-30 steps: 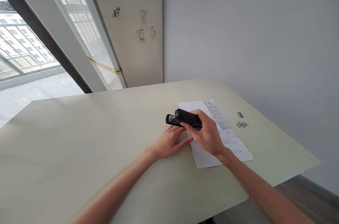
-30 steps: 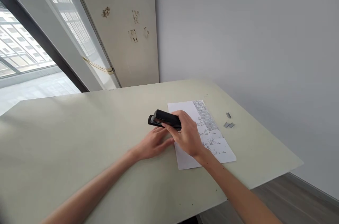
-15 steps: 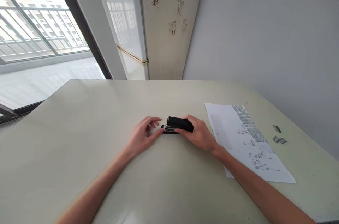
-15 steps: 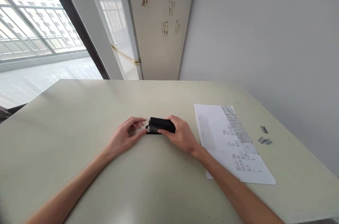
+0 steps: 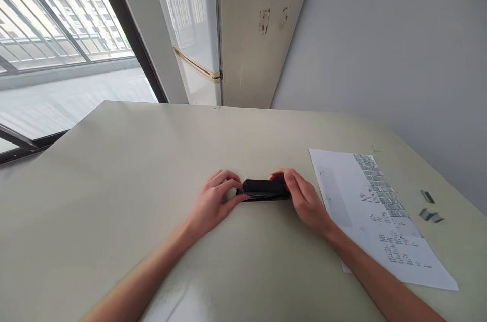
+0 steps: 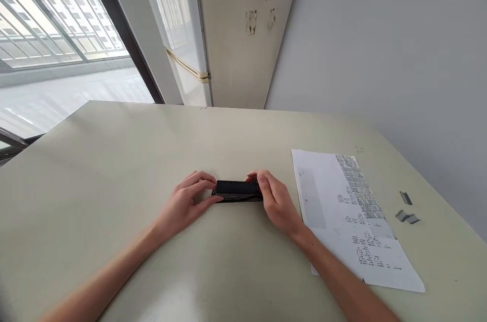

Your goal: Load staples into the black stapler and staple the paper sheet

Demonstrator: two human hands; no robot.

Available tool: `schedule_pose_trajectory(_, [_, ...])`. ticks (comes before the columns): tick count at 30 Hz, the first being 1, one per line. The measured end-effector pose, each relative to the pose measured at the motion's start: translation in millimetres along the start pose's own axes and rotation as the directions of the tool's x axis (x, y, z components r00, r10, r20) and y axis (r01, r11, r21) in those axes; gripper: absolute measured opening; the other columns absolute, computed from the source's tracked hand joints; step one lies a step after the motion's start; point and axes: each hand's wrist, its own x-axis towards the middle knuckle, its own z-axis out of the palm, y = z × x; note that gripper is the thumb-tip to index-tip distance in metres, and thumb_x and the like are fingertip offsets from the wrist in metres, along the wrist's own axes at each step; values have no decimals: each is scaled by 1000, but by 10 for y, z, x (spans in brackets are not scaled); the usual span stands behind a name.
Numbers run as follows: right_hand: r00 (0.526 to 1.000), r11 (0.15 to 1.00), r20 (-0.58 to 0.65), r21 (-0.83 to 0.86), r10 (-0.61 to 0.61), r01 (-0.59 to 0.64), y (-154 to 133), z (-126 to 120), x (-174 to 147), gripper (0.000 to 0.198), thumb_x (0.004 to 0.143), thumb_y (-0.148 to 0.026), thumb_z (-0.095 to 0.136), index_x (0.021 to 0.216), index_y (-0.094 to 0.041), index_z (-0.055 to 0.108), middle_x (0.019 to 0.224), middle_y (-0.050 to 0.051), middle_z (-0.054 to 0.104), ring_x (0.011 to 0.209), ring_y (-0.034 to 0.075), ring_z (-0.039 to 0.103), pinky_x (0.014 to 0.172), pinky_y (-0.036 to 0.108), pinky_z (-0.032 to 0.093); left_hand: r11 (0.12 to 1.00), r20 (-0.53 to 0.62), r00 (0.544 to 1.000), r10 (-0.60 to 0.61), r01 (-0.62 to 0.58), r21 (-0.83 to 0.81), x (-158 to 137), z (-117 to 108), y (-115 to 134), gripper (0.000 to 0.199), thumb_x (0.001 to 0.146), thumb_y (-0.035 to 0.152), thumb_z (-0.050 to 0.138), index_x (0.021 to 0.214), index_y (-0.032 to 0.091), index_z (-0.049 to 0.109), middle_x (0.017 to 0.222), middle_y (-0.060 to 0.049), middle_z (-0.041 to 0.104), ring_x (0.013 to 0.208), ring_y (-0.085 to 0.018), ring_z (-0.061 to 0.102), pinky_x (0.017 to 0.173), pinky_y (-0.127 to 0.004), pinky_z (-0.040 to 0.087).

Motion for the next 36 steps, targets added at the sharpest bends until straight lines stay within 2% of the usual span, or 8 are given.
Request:
schedule_pose_trajectory(8, [998,999,-57,27,25,-24,51,66,21,39,111,-52,35,119,-26,62,113,7,76,100,21,71,93,38,55,999,21,999,-34,34,12,0,-43,3,25,104,47,62,101,24,71,112,-7,72,98,-23,66,89,-36,52])
schedule_pose_trajectory(14, [996,999,-85,-31,24,-27,54,40,-9,39,111,-52,36,119,-26,64,111,7,76,97,23,71,84,37,56,998,43,997,-58,58,10,34,-311,-72,24,101,47,64,103,26,76,116,-7,74,108,-26,66,96,-39,52])
schedule_pose_trajectory(19, [987,979,131,-168,-94,116,-11,-2,-30,29,101,-51,62,117,-28,66,110,6,75,94,24,70,80,37,58,998,113,992,-63,62,15,63,-461,-167,27,100,51,65,104,28,79,120,-6,72,112,-26,66,101,-39,51])
schedule_pose_trajectory(25, [970,953,89,-185,-227,240,17,32,-88,19,99,-34,69,117,-30,64,111,5,76,91,23,72,73,36,60,961,188,957,-222,247,-124,70,-630,-184,40,88,58,76,115,29,78,126,-7,73,115,-29,66,103,-42,52])
schedule_pose_trajectory(28, [916,902,-4,-180,-400,393,20,54,-120,25,99,-23,67,122,-30,62,117,7,74,113,27,73,83,40,64,794,178,896,-407,444,-415,61,-605,-118,56,90,63,74,132,27,71,133,-8,72,124,-30,66,110,-42,51])
schedule_pose_trajectory(31, [813,800,-76,-251,-578,545,-32,69,-132,36,96,-14,67,128,-31,61,119,9,74,125,31,70,94,51,64,374,216,812,-543,463,-803,67,-428,-47,58,101,65,58,128,15,70,136,-17,70,128,-30,67,115,-43,49])
schedule_pose_trajectory(33, [740,723,-79,-307,-668,620,-87,75,-142,42,94,-11,66,129,-33,63,117,8,75,125,32,70,95,55,63,60,331,759,-561,436,-898,78,-287,-12,59,105,62,50,120,8,69,132,-24,70,127,-32,68,114,-44,51])
schedule_pose_trajectory(36, [668,626,-31,-385,-743,678,-159,91,-183,46,92,-8,66,130,-35,66,115,7,78,126,32,69,95,53,64,-191,452,719,-528,418,-888,83,-153,23,56,110,53,42,123,4,66,135,-28,68,131,-32,67,114,-41,53])
